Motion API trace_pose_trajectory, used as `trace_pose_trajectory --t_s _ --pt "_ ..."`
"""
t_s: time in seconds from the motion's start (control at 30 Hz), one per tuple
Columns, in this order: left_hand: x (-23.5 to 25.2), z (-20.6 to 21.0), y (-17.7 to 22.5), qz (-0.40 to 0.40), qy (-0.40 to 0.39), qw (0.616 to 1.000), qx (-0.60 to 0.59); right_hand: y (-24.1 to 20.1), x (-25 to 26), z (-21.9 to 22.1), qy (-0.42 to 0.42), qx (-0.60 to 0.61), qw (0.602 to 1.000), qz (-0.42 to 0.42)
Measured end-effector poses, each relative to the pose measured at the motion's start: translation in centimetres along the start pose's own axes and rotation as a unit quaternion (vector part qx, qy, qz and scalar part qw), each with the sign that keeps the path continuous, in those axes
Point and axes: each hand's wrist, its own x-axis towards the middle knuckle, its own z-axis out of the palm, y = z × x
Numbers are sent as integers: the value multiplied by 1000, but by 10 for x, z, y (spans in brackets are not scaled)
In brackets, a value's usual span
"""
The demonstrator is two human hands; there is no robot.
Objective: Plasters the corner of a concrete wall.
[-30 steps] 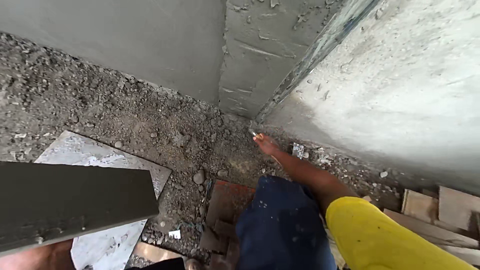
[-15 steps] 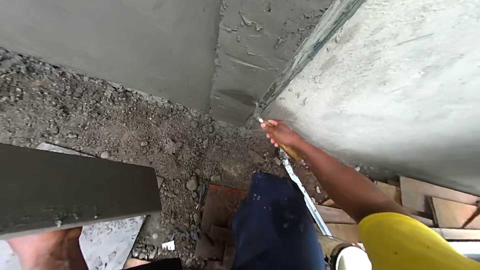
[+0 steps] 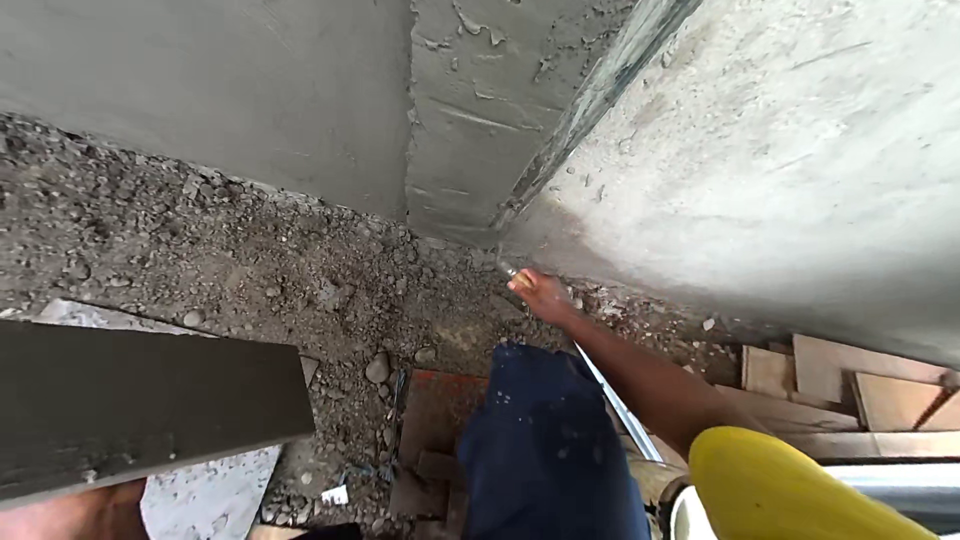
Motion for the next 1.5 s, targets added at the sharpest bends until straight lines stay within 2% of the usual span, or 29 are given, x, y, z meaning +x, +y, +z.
trace_pose_trajectory --t_s 0.17,0.4,0.57,0.97,1.1,1.17,1.27,1.33,1.5 --pt "-7 5 2 3 -2 1000 10 11 21 48 -72 -61 993 64" --pt "-10 -4 3 -3 10 1000 23 9 39 55 -80 -44 990 107" --pt "-13 -1 9 -1 20 1000 20 7 30 34 -46 -1 995 86" --pt "-8 7 3 -9 -1 1000 9 -14 -4 -61 -14 84 994 76" --pt "-4 3 3 -8 -4 1000 -10 -22 -11 -79 -18 123 989 83" --pt "-3 3 3 -6 -11 1000 -14 -22 -15 -81 4 137 989 59" --pt "-3 5 3 -8 -18 1000 -20 -23 -22 -77 71 135 988 10" --pt "-5 11 5 -13 -2 1000 -24 -18 -21 -63 86 119 989 -10" --pt "-8 18 3 3 -16 1000 -18 1 5 -16 -36 23 999 31"
